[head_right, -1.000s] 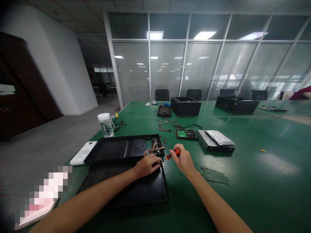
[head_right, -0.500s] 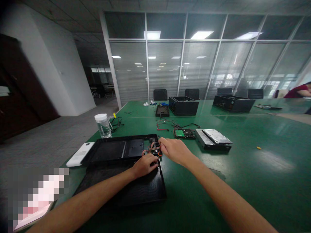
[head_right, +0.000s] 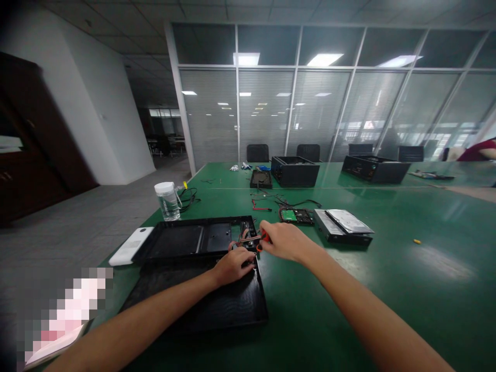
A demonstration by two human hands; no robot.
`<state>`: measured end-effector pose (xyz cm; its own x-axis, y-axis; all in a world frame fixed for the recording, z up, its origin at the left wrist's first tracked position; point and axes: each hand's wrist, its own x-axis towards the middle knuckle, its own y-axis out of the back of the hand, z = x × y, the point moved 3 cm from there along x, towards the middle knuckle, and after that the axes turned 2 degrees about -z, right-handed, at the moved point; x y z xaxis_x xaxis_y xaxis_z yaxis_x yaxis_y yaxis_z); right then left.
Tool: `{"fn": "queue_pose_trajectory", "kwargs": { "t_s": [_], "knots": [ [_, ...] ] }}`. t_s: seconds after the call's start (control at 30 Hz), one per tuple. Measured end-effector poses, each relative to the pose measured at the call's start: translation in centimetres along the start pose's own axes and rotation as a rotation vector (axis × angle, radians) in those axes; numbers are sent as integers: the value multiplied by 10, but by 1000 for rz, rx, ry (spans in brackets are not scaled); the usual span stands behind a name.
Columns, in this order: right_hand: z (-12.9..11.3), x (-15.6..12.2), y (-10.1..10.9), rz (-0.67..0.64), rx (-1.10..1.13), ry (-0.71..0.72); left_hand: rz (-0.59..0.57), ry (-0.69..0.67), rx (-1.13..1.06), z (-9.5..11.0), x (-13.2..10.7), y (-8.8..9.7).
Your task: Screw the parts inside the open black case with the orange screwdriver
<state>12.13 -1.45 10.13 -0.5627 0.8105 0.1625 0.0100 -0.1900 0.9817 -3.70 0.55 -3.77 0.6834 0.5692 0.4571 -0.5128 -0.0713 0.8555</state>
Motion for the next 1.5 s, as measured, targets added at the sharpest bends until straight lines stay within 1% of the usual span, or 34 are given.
{"fn": "queue_pose_trajectory", "kwargs": {
  "t_s": [0.1, 0.13, 0.17, 0.2, 0.23, 0.27, 0.33, 0.37, 0.4, 0.43, 0.47, 0.53, 0.57, 0.63, 0.7, 0.77, 0.83, 0.87, 0.93, 0.97, 1.0, 1.03, 1.07, 1.1, 1.17, 1.2, 1.3, 1.33, 1.4, 1.47, 1.5],
  "knots": [
    [18, -2, -14, 79, 50, -87, 7, -6, -2, 1, 0, 1],
    [27, -4, -23, 119, 123, -121, 10, -8, 2, 1, -1, 2],
    [38, -7, -35, 160, 244, -156, 13, -10, 10, 1, -1, 3],
    [51, -11, -49, 207, 409, -198, 18, -16, 19, 2, -1, 4],
    [65, -16, -66, 253, 625, -256, 23, -27, 30, 2, -1, 4],
    [80, -21, -84, 304, 888, -341, 28, -43, 42, 3, -1, 5],
    [109, -33, -120, 490, 1417, -559, 31, -100, 67, 5, -1, 6],
    [120, -38, -134, 551, 1624, -648, 26, -141, 82, 6, 0, 5],
    [129, -42, -145, 625, 1784, -713, 14, -190, 98, 8, 0, 4],
    [136, -45, -151, 700, 1902, -752, -6, -243, 117, 9, 0, 3],
    [141, -47, -154, 765, 1984, -761, -30, -296, 138, 11, 0, 1],
    [144, -46, -151, 852, 2085, -703, -81, -377, 185, 14, 1, -2],
    [143, -44, -148, 853, 2122, -656, -102, -403, 211, 16, 1, -2],
    [133, -40, -142, 789, 2165, -551, -127, -440, 264, 20, 0, -2],
    [120, -38, -138, 719, 2115, -464, -138, -478, 316, 25, 0, 1],
    [102, -37, -130, 645, 1924, -401, -149, -528, 371, 32, -1, 5],
    [79, -37, -114, 540, 1608, -333, -168, -584, 429, 39, 1, 13],
    [63, -39, -104, 477, 1427, -277, -178, -604, 455, 42, 3, 19],
    [25, -46, -82, 338, 1074, -96, -190, -595, 495, 44, 8, 37],
    [4, -52, -73, 262, 916, 37, -192, -552, 508, 42, 11, 49],
    [-19, -61, -67, 157, 769, 177, -192, -479, 518, 37, 13, 62],
    [-38, -72, -65, 57, 648, 273, -196, -381, 523, 30, 13, 75],
    [-54, -84, -65, -7, 554, 333, -203, -263, 525, 20, 12, 88],
    [-64, -97, -68, -30, 487, 334, -221, -139, 516, 9, 8, 99],
    [-72, -120, -77, -30, 419, 263, -293, 65, 447, -16, -6, 114],
    [-71, -131, -83, -18, 408, 224, -346, 125, 386, -27, -14, 117],
    [-59, -155, -95, 20, 411, 172, -490, 242, 261, -49, -37, 112],
    [-54, -161, -96, 33, 413, 166, -520, 255, 260, -52, -42, 108],
    [-47, -168, -95, 52, 408, 150, -557, 223, 302, -52, -45, 102],
    [-45, -169, -93, 61, 396, 138, -562, 153, 364, -45, -41, 101],
    [-45, -167, -92, 65, 388, 134, -555, 124, 390, -39, -37, 104]
  ]
}}
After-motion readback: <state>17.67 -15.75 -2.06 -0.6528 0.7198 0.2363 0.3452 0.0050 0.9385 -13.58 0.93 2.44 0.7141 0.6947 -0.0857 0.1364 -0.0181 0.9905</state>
